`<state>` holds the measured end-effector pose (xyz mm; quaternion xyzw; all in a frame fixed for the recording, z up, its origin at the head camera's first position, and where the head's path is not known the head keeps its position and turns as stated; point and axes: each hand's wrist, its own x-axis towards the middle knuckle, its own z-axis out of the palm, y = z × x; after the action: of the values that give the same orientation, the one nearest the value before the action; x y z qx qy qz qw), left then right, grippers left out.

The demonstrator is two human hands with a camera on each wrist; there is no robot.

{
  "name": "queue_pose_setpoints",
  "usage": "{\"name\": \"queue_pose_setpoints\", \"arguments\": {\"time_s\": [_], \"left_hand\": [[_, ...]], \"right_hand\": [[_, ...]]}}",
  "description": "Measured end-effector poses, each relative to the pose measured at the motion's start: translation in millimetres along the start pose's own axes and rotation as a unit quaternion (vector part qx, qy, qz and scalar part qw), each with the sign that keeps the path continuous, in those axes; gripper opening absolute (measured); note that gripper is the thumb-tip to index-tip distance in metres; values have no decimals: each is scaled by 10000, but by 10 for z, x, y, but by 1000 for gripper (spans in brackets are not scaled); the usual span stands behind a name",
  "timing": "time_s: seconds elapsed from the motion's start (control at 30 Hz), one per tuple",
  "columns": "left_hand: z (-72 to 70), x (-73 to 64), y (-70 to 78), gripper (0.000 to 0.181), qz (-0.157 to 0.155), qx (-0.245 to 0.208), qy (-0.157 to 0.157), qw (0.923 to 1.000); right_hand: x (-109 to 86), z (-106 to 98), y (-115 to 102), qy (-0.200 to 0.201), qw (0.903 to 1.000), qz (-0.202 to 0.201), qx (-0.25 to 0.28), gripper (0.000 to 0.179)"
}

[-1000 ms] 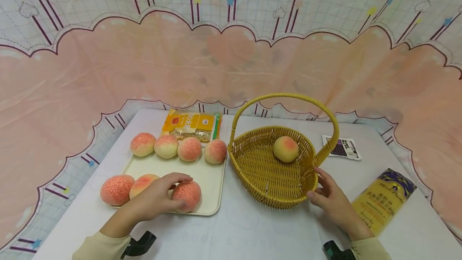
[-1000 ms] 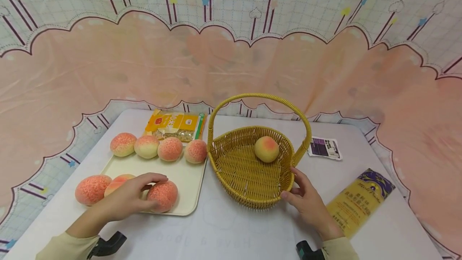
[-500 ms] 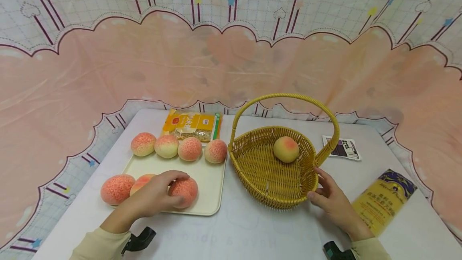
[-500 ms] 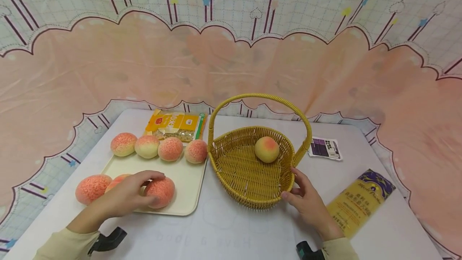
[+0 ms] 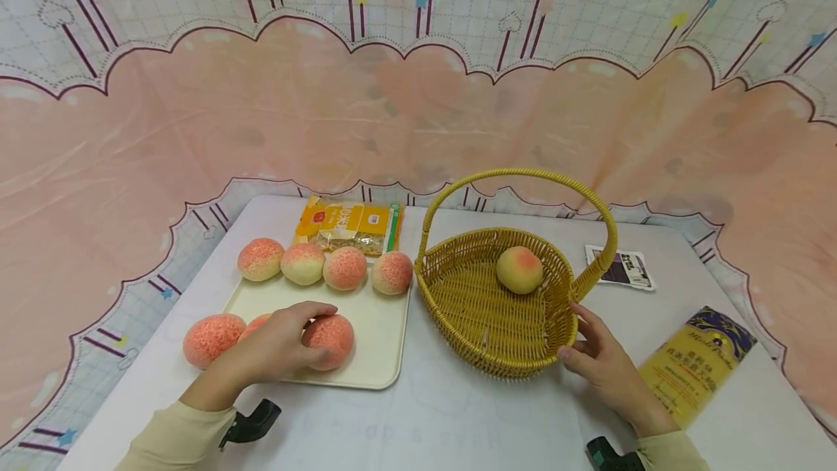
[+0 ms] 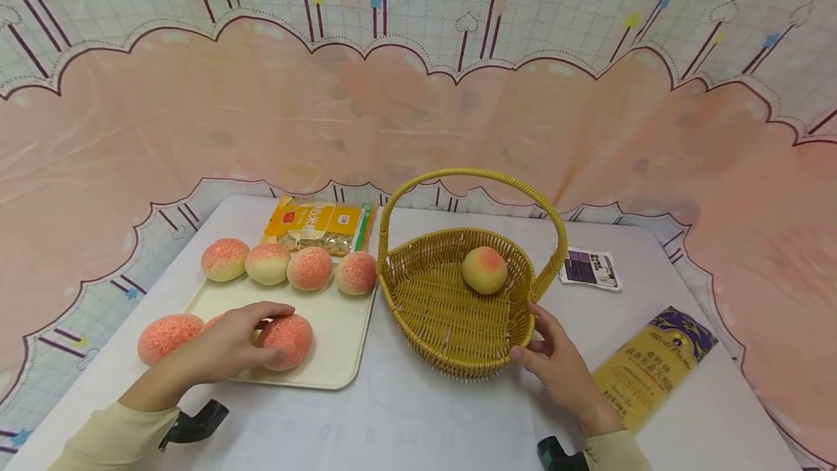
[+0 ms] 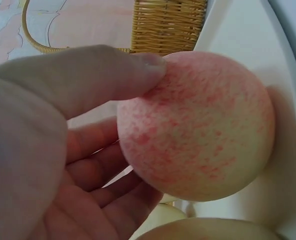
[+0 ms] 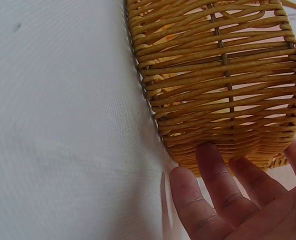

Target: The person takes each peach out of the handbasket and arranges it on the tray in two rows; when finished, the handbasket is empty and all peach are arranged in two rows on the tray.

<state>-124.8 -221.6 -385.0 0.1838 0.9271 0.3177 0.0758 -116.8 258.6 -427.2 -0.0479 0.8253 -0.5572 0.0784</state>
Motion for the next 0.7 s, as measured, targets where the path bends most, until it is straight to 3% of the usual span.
{"name": "queue_pose_setpoints", "arguments": {"time_s": [0.27, 0.7], "left_hand": [[-72, -28, 10, 61, -122, 26, -357, 9993], [-143, -63, 4, 60, -127, 54, -577, 9982]], "right_hand": [[-1, 2, 9, -29, 9999, -38, 105, 77], [3, -5, 14, -51, 9996, -122, 238, 75]]}}
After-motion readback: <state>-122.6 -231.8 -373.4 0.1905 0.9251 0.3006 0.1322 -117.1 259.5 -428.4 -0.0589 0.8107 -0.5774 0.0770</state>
